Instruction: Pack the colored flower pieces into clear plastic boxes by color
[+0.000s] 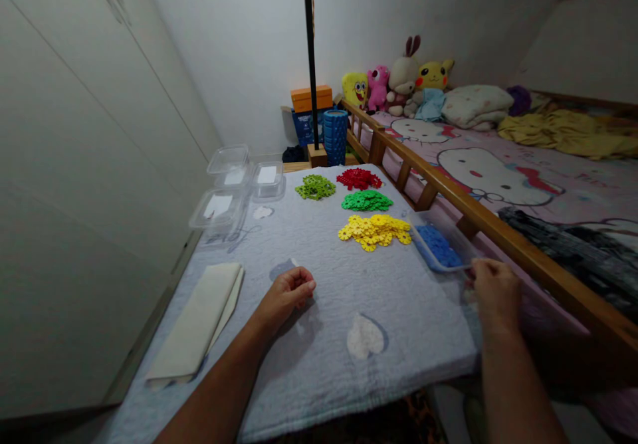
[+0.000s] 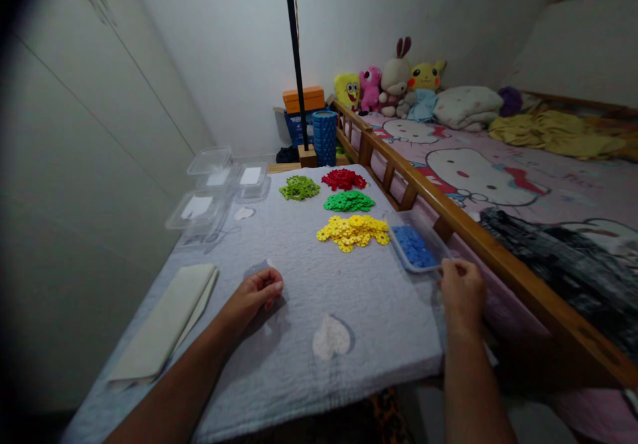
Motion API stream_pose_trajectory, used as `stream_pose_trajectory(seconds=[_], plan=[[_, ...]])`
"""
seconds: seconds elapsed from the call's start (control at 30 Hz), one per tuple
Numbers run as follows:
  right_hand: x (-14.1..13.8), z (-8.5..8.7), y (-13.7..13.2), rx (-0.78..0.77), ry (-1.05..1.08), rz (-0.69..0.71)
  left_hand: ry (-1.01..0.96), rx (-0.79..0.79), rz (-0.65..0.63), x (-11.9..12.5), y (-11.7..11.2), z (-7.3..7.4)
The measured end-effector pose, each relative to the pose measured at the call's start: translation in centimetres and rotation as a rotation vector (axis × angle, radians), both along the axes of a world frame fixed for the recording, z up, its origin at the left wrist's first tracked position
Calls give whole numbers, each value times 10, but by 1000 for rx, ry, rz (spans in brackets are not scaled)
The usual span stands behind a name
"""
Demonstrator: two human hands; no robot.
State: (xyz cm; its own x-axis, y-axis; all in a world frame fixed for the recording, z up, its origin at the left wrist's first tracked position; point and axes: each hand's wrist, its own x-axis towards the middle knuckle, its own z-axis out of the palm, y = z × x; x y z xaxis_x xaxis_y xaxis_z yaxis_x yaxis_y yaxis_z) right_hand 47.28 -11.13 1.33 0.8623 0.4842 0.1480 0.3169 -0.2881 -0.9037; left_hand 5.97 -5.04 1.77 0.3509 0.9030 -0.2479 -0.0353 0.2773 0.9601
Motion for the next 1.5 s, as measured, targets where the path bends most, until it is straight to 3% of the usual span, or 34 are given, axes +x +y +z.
stream_pose_trajectory(seconds=[0.1,0.2,0.43,1.03,1.27,1.5], plan=[[-10,2,1,-67,-414,-80,-3,3,-5,-1,0,-2],[-20,0,7,-50,-583,56,7,12,-11,-1,0,-1],[-21,-11,15,-124,-559,223,-5,16,-1,0,-1,1],[-28,-10,-1,-61,-607,98,30,32,-21,-1,-1,2],[-52,-1,-12,-63,-764,19,24,34,-16,1,-1,5],[-60,10,-2,-253,-891,161,18,14,-6,2,-2,5]])
